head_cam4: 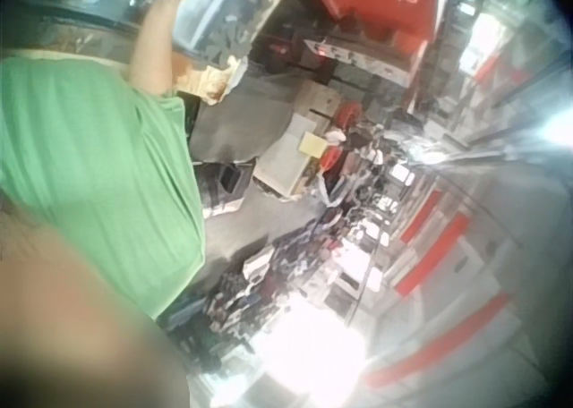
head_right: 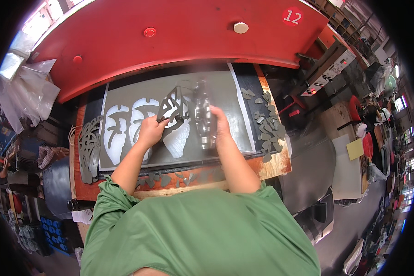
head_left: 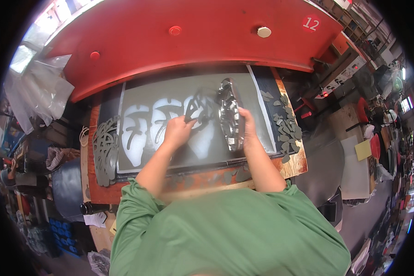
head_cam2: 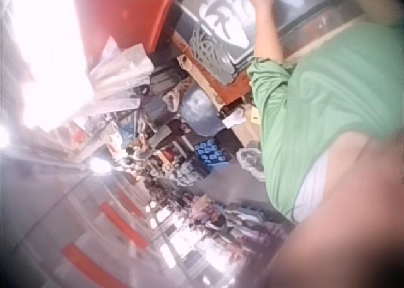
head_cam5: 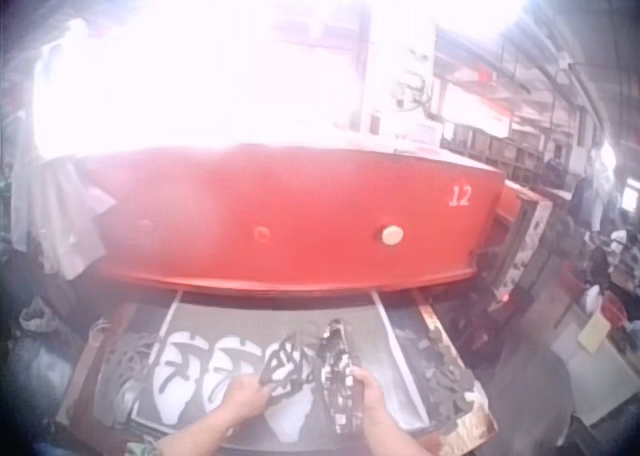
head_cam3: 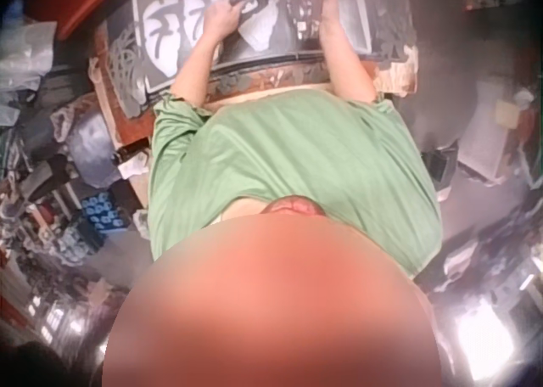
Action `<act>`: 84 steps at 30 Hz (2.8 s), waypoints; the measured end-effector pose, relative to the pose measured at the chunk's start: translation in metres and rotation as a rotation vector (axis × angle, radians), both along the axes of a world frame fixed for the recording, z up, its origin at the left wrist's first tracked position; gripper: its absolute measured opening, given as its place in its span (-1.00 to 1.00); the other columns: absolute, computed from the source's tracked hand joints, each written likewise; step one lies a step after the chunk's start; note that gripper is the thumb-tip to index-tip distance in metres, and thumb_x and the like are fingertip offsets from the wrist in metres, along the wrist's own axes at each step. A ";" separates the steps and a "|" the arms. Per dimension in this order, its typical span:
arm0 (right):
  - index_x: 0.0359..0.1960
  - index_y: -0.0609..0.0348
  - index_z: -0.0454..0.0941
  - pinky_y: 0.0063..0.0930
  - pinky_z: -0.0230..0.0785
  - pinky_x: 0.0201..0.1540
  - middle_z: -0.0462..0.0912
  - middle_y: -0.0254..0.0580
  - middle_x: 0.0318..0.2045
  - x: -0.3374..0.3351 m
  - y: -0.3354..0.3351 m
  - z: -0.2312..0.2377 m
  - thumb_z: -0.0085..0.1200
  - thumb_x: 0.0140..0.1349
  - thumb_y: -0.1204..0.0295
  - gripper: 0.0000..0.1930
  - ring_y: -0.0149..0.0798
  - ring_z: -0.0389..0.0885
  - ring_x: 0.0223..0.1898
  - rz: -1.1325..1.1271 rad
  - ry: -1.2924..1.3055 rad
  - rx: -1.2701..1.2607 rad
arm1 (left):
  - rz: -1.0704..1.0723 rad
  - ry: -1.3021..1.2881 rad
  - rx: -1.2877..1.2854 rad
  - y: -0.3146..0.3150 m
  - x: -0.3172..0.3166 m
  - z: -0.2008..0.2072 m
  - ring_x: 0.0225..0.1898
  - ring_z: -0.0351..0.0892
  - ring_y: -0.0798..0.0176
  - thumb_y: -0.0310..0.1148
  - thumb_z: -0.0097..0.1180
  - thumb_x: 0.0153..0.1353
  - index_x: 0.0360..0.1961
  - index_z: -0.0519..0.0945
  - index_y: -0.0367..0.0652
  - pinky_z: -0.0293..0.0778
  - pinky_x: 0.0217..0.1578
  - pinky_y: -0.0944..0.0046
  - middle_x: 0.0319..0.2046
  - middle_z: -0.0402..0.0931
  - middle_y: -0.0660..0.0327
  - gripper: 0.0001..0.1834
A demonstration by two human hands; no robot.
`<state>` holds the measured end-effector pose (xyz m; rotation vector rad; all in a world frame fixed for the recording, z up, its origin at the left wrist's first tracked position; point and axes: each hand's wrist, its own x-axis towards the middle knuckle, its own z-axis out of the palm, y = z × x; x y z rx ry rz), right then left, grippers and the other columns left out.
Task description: The person operates a red hydraulic press machine, repeatedly placing flat gray cutouts onto a metal sheet, closing the press, and removing the pressed pieces. They also handle a large roll of gray material, unrolling and positioning it on the press bed before continuing the pressing cycle.
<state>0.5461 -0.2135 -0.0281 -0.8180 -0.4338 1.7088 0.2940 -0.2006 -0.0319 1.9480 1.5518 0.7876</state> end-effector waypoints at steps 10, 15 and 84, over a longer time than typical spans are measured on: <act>0.14 0.26 0.43 -0.15 0.60 -0.05 0.63 0.06 -0.06 0.029 -0.003 0.001 -0.02 0.18 0.09 -0.42 0.01 0.67 -0.12 0.103 0.302 0.148 | 0.145 -0.291 -0.184 -0.001 -0.001 -0.013 -0.48 0.44 0.30 -0.18 0.15 0.27 -0.35 0.66 -0.26 0.38 -0.37 0.24 -0.57 0.53 0.18 -0.69; 0.27 0.33 0.36 -0.50 0.52 -0.10 0.61 -0.11 -0.01 0.048 -0.013 0.013 0.09 0.17 0.47 -0.43 -0.35 0.65 -0.18 -0.222 -0.351 0.228 | 0.030 -0.245 -0.190 0.001 0.004 -0.015 -0.49 0.44 0.29 -0.14 0.16 0.28 -0.35 0.68 -0.23 0.37 -0.39 0.23 -0.60 0.50 0.18 -0.67; 0.27 -0.19 0.46 0.01 0.23 0.17 0.38 -0.34 0.33 -0.005 -0.009 0.024 0.28 -0.20 0.07 -0.18 0.15 0.34 0.17 -0.126 -1.884 -0.029 | 0.630 -0.373 -0.577 -0.092 -0.238 -0.023 -0.20 0.56 0.12 -0.04 -0.06 0.42 -0.10 0.53 -0.33 0.44 -0.12 0.14 -0.22 0.59 0.02 -0.52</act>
